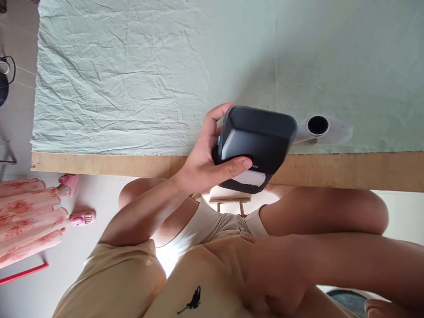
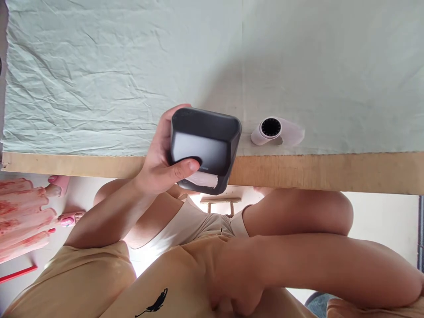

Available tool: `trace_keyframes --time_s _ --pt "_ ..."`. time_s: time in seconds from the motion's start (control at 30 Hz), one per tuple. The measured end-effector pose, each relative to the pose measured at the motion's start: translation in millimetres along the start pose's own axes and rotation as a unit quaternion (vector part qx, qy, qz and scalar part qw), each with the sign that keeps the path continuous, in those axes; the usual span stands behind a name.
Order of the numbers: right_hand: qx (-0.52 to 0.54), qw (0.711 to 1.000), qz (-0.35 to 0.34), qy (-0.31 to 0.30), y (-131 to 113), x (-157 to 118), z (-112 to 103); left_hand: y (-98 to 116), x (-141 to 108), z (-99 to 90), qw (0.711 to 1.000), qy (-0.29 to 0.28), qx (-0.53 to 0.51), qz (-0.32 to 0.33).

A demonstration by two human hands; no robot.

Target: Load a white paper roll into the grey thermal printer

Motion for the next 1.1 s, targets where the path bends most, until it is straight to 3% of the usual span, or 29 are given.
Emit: trace_keyframes --time_s 0.07,0.13,0.3,0.37,0.57,0.83,0.9,0.97,1.1 --pt "0.048 0.997 -0.005 -0.067 5.2 1.3 22.2 -3.9 1.7 0.7 1.0 0.001 -0.009 0.004" --pt "0.068 0.992 0.006 -0.105 7.3 -0.7 30.6 -11.7 7.0 -1.2 1.0 0.001 -0.008 0.019" --pt "0.063 0.99 0.035 -0.118 1.1 -7.3 29.0 -19.7 14.6 -7.7 0.992 -0.055 -0.015 0.11" --pt "0.066 0.99 0.044 -0.116 0.8 -4.6 30.3 -15.1 11.9 -6.7 0.991 -0.045 -0.009 0.128" --pt "0.158 0.973 0.016 -0.168 9.9 20.8 47.0 -4.7 3.3 3.8 0.995 0.027 0.001 0.091" --pt "0.173 0.938 0.041 -0.296 4.1 30.4 59.6 -1.3 4.8 6.0 0.997 0.027 -0.01 0.069" --pt "0.177 0.932 0.034 -0.314 3.7 29.5 49.1 1.0 4.3 6.5 0.999 0.028 -0.008 0.04" --pt "0.168 0.943 0.033 -0.285 3.9 26.4 25.4 3.1 3.5 6.8 0.999 0.022 -0.015 0.029" --pt "0.108 0.989 0.061 -0.08 -4.6 3.2 -52.8 1.7 2.7 2.9 0.999 0.009 -0.031 0.019"
Point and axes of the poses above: each hand's wrist, its own x-axis towards the middle knuckle, its own z-axis out of the palm, y = z × x, the point moved 2 cm from there along x, towards the middle knuckle, and after that the axes turned 9 degrees about y, right-handed, at the moved point
